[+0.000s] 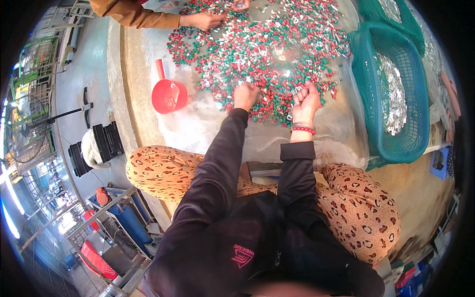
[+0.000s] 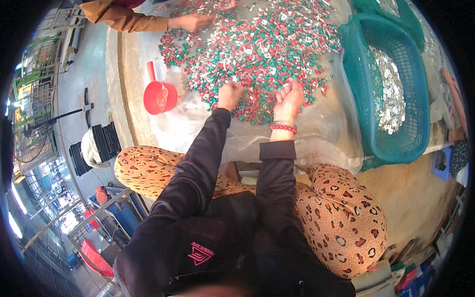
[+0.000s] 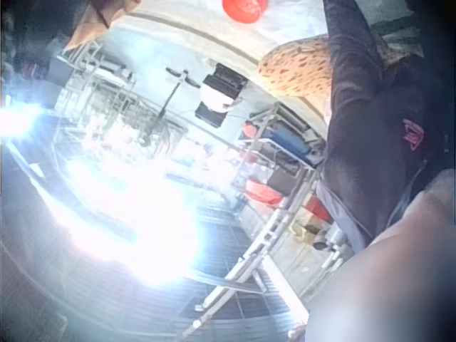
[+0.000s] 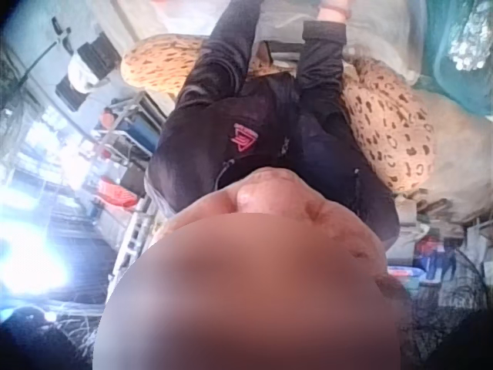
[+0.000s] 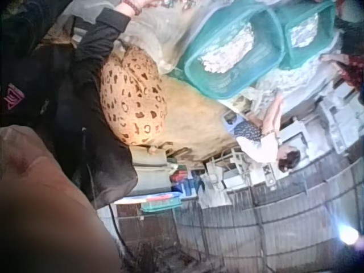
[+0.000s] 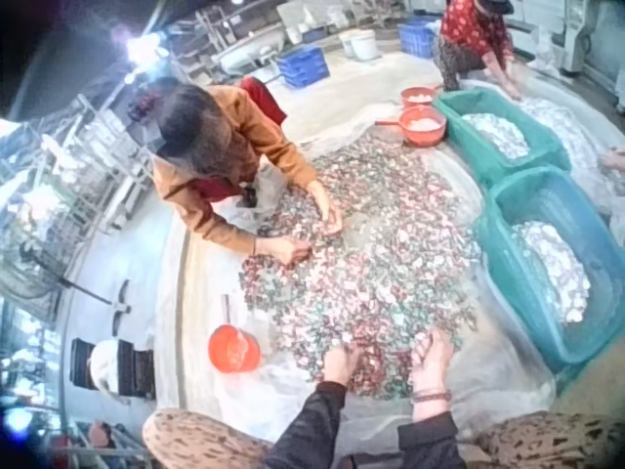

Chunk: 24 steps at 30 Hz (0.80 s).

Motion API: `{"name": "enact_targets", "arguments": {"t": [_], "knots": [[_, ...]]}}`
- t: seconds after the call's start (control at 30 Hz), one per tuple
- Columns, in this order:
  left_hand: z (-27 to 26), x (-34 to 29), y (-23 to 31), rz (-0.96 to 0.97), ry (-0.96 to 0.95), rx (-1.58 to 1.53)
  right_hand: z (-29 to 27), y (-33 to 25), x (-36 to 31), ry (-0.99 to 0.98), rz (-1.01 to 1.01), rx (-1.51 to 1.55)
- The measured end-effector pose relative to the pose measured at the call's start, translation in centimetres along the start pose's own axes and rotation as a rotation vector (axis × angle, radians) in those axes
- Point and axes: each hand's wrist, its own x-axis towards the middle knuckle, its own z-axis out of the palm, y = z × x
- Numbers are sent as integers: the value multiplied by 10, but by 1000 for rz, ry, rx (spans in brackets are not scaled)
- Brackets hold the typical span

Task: The person sits on the floor and sorts small red and green capsule-like objects by hand, picking them from a large pile on a table and placing them into a green basket. Another person works alongside at the same table.

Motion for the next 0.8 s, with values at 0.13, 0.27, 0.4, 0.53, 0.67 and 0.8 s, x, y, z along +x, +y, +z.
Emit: {"name": "enact_targets", "arguments": {"t": [0.13,0.27,0.4,0.53,0.67,0.8], "knots": [[-16,-5,26,-119,-187,-574,-1,-2,3,22,-14,158],[-6,4,45,230,-347,-350,-3,-5,2,63,-31,242],[13,13,49,671,-339,132,-7,-12,2,63,-64,271],[30,16,48,771,-311,299,-8,-14,3,71,-64,259],[28,32,44,828,-259,385,-6,-12,3,65,-62,250],[11,51,38,769,-222,292,-4,-9,1,61,-23,303]]}}
